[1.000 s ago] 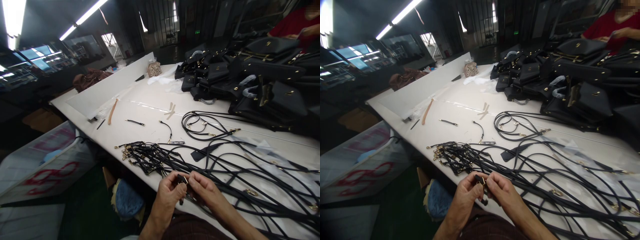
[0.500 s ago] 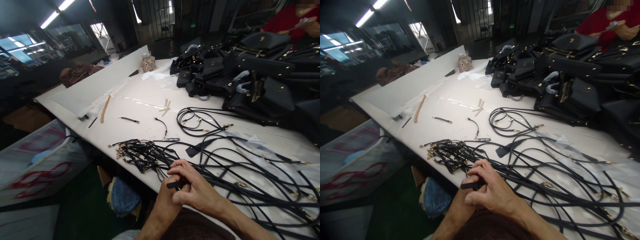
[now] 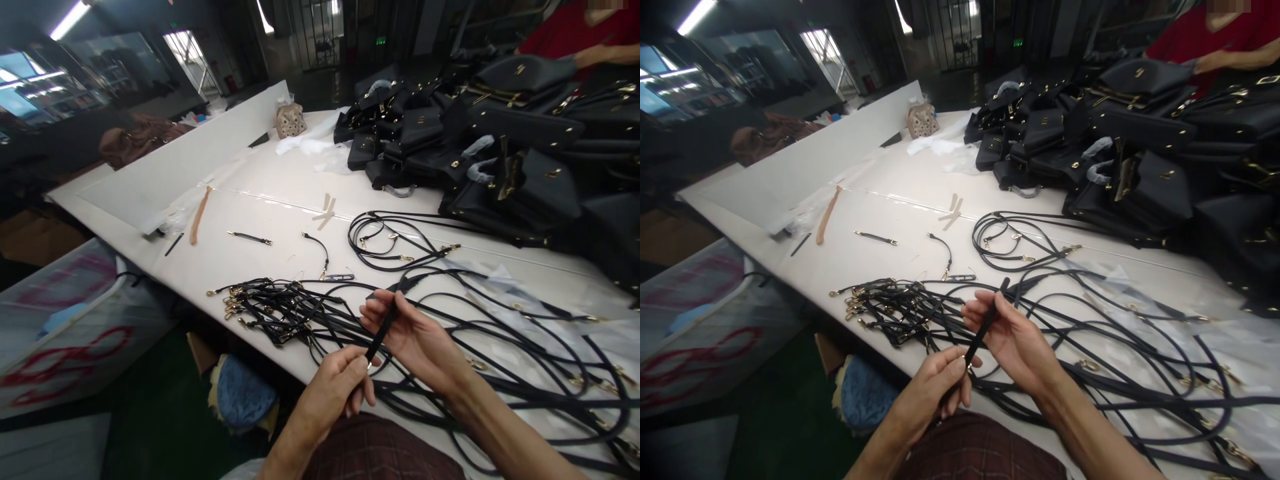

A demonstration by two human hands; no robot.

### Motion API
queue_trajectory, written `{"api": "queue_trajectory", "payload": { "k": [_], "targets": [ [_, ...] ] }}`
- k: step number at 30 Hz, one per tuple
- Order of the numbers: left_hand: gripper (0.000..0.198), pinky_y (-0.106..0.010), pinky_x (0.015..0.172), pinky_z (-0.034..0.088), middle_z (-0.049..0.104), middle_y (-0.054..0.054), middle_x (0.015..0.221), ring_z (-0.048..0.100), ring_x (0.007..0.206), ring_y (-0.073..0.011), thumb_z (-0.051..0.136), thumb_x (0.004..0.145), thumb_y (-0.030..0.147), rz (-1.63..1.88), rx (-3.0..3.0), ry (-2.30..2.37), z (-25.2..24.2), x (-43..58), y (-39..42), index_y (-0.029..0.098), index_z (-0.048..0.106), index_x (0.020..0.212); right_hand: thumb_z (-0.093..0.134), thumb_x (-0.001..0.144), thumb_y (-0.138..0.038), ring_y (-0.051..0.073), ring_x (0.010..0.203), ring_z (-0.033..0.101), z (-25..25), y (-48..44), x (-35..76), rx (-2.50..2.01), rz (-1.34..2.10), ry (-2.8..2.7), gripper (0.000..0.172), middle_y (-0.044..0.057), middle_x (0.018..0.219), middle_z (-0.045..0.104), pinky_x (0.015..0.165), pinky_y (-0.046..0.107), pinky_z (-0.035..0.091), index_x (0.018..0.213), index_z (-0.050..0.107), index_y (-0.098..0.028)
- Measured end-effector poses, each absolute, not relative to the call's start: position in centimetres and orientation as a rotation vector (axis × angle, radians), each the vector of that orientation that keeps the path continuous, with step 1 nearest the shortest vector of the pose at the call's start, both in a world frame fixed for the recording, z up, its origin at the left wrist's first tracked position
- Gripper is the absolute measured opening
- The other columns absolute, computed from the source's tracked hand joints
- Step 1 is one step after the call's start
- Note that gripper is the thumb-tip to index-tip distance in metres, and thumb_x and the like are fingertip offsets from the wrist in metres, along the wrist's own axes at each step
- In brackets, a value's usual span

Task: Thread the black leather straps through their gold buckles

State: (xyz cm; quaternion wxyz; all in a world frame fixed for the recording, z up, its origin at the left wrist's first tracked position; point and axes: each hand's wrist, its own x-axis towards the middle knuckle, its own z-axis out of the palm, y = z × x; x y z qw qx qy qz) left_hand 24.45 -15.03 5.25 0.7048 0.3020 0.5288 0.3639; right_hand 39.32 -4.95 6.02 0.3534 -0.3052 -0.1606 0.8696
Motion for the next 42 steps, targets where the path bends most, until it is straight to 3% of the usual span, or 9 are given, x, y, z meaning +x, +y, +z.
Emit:
{"api": "queue_trajectory", "payload": {
  "k": [4,14,20,30,36,42],
  "targets": [
    [0.040,-0.016,0.033,0.019,0.060,0.002,0.054,0.033,0.033,-0.0037,0.050,0.090,0.047,0.786,0.672,1.251,4.5,24.2,-15.0,0.010,0.061,0.096,0.066,0.087,-0.040,0.021,0.100,0.066,5.3,-4.5,40.3,-0.794,2.280,-0.361,0.024,0.006,0.099,0.074,0.101,0.040,0.045,0.098,0.073,-0.019],
    [0.041,-0.019,0.033,0.018,0.061,0.002,0.051,0.034,0.031,-0.0049,0.049,0.088,0.051,0.688,0.753,1.414,3.7,24.0,-14.5,0.012,0.063,0.086,0.078,0.077,-0.040,0.016,0.074,0.063,3.8,-7.0,40.0,-1.078,2.221,-0.952,0.031,0.005,0.084,0.071,0.072,0.026,0.049,0.094,0.072,-0.014],
    [0.034,-0.017,0.038,0.022,0.062,0.002,0.063,0.034,0.040,-0.0052,0.046,0.092,0.040,0.751,0.758,1.349,3.9,23.6,-14.5,0.013,0.060,0.107,0.077,0.076,-0.047,0.014,0.060,0.064,2.9,-6.5,40.0,-1.136,2.277,-0.869,0.040,0.008,0.071,0.073,0.061,0.024,0.051,0.090,0.071,-0.011],
    [0.034,-0.018,0.040,0.025,0.064,0.003,0.062,0.034,0.039,-0.0060,0.043,0.087,0.025,0.706,0.746,1.357,4.5,23.8,-13.7,0.012,0.052,0.117,0.081,0.072,-0.042,0.017,0.064,0.070,2.4,-6.1,40.3,-1.153,2.340,-0.625,0.034,0.007,0.071,0.073,0.058,0.023,0.056,0.085,0.069,-0.012],
    [0.035,-0.019,0.040,0.027,0.066,0.002,0.064,0.036,0.039,-0.0069,0.044,0.087,0.027,0.694,0.791,1.386,4.8,23.7,-13.5,0.014,0.050,0.119,0.078,0.074,-0.049,0.014,0.060,0.063,2.7,-6.3,40.1,-1.186,2.283,-0.815,0.040,0.008,0.069,0.073,0.060,0.023,0.049,0.085,0.072,-0.011],
    [0.037,-0.018,0.039,0.028,0.067,0.001,0.066,0.036,0.038,-0.0068,0.044,0.087,0.026,0.683,0.802,1.410,4.9,23.9,-13.3,0.015,0.049,0.122,0.072,0.075,-0.058,0.017,0.064,0.059,3.2,-6.4,39.9,-1.282,2.081,-1.154,0.044,0.007,0.069,0.073,0.062,0.028,0.046,0.071,0.070,-0.014]
  ]
}}
